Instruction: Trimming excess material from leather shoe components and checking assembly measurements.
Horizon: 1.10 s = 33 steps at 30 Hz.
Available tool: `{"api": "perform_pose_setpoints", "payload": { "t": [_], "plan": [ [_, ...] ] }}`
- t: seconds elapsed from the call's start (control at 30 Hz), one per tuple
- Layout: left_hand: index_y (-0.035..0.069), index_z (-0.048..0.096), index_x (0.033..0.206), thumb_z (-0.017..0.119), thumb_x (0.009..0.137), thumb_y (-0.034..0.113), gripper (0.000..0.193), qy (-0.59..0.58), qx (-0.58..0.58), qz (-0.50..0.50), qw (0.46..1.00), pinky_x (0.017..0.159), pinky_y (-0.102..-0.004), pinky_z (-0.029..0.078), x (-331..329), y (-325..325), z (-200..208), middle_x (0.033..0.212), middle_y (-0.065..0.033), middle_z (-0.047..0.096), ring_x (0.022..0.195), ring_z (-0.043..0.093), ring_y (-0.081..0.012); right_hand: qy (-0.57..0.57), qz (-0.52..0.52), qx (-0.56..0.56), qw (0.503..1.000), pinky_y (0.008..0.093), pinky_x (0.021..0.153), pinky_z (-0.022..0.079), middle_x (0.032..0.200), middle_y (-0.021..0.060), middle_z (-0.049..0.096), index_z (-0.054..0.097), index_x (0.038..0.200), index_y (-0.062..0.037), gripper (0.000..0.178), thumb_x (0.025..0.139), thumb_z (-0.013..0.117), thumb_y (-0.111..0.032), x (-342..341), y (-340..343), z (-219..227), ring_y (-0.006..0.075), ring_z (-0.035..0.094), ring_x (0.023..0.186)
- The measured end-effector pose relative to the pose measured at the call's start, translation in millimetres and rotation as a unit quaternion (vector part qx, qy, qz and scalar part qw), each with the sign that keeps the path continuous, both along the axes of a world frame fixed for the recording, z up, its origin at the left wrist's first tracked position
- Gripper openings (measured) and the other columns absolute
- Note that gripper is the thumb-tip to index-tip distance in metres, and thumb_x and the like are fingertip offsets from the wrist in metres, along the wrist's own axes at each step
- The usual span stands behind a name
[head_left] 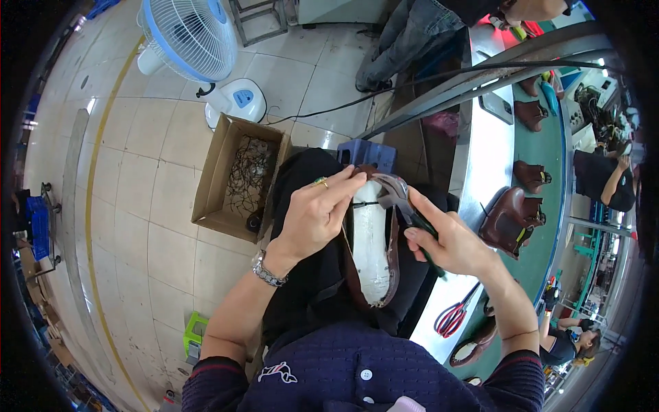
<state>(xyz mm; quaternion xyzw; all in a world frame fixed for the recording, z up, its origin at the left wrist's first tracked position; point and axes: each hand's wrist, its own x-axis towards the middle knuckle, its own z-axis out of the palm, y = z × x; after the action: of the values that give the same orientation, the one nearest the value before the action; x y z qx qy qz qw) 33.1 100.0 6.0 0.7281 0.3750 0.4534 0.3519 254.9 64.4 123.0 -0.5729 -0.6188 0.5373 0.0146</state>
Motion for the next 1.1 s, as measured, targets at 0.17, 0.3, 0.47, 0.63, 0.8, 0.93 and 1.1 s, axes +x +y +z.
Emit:
{"api": "perform_pose_setpoints", "payload": {
  "t": [0.17,0.3,0.47,0.63,0.8,0.93,1.1],
  "plan": [
    [0.004,0.066,0.114,0.059,0.077,-0.007,0.039,0.119,0.079,0.011,0.99,0.079,-0.0351,0.055,1,2,-1,0.117,-0.0193,0.065,0.094,0.068,-0.0297,-0.221,0.131,0.158,0.954,0.0482,0.061,0.047,0.068,0.0219,0.062,0.026,0.147,-0.0092,0.064,0.091,0.057,-0.009,-14,6,18,0.0417,0.062,0.064],
    [0.003,0.062,0.117,0.06,0.078,-0.002,0.039,0.121,0.112,0.003,0.986,0.08,-0.0359,0.054,2,5,-8,0.114,-0.0251,0.063,0.089,0.067,-0.033,-0.221,0.135,0.138,0.956,0.0467,0.062,0.051,0.071,0.0221,0.064,0.026,0.148,-0.0086,0.065,0.091,0.057,-0.01,-24,17,46,0.0415,0.065,0.066],
    [0.002,0.061,0.119,0.06,0.079,-0.003,0.04,0.114,0.105,0.012,0.988,0.082,-0.0366,0.054,4,4,-8,0.115,-0.0222,0.063,0.094,0.066,-0.0312,-0.119,-0.076,0.352,0.925,0.0461,0.06,0.051,0.07,0.0208,0.062,0.025,0.15,-0.0129,0.07,0.089,0.06,-0.009,-41,17,10,0.0402,0.065,0.067],
    [0.003,0.062,0.116,0.059,0.08,-0.004,0.037,0.1,0.083,0.009,0.992,0.083,-0.037,0.053,4,0,-14,0.113,-0.0179,0.066,0.097,0.066,-0.0297,-0.213,0.124,0.294,0.923,0.0458,0.057,0.052,0.079,0.0244,0.066,0.024,0.149,-0.012,0.069,0.09,0.059,-0.011,-30,29,10,0.0384,0.066,0.069],
    [0.002,0.062,0.113,0.059,0.085,0.002,0.028,0.08,0.084,0.019,0.993,0.078,-0.0379,0.053,5,4,-11,0.112,-0.0224,0.064,0.089,0.066,-0.0345,-0.096,-0.061,0.386,0.915,0.0459,0.059,0.052,0.077,0.0221,0.066,0.023,0.15,-0.0132,0.069,0.09,0.059,-0.012,-34,9,-14,0.0384,0.066,0.066],
    [0.001,0.059,0.111,0.061,0.088,0.006,0.023,0.045,0.069,0.03,0.996,0.076,-0.0383,0.053,4,3,-12,0.107,-0.0207,0.066,0.088,0.066,-0.0339,-0.248,0.147,0.325,0.901,0.0452,0.055,0.051,0.066,0.0183,0.064,0.023,0.15,-0.0133,0.068,0.091,0.057,-0.016,-27,23,-4,0.0383,0.064,0.06],
    [0.001,0.045,0.113,0.064,0.09,0.013,0.033,-0.046,-0.106,0.045,0.992,0.074,-0.0362,0.053,3,-1,-1,0.105,-0.0205,0.067,0.092,0.067,-0.0354,-0.077,-0.007,0.421,0.904,0.0444,0.056,0.052,0.07,0.0189,0.065,0.023,0.15,-0.0185,0.07,0.09,0.058,-0.015,-33,17,-8,0.0363,0.065,0.063]
  ]
}}
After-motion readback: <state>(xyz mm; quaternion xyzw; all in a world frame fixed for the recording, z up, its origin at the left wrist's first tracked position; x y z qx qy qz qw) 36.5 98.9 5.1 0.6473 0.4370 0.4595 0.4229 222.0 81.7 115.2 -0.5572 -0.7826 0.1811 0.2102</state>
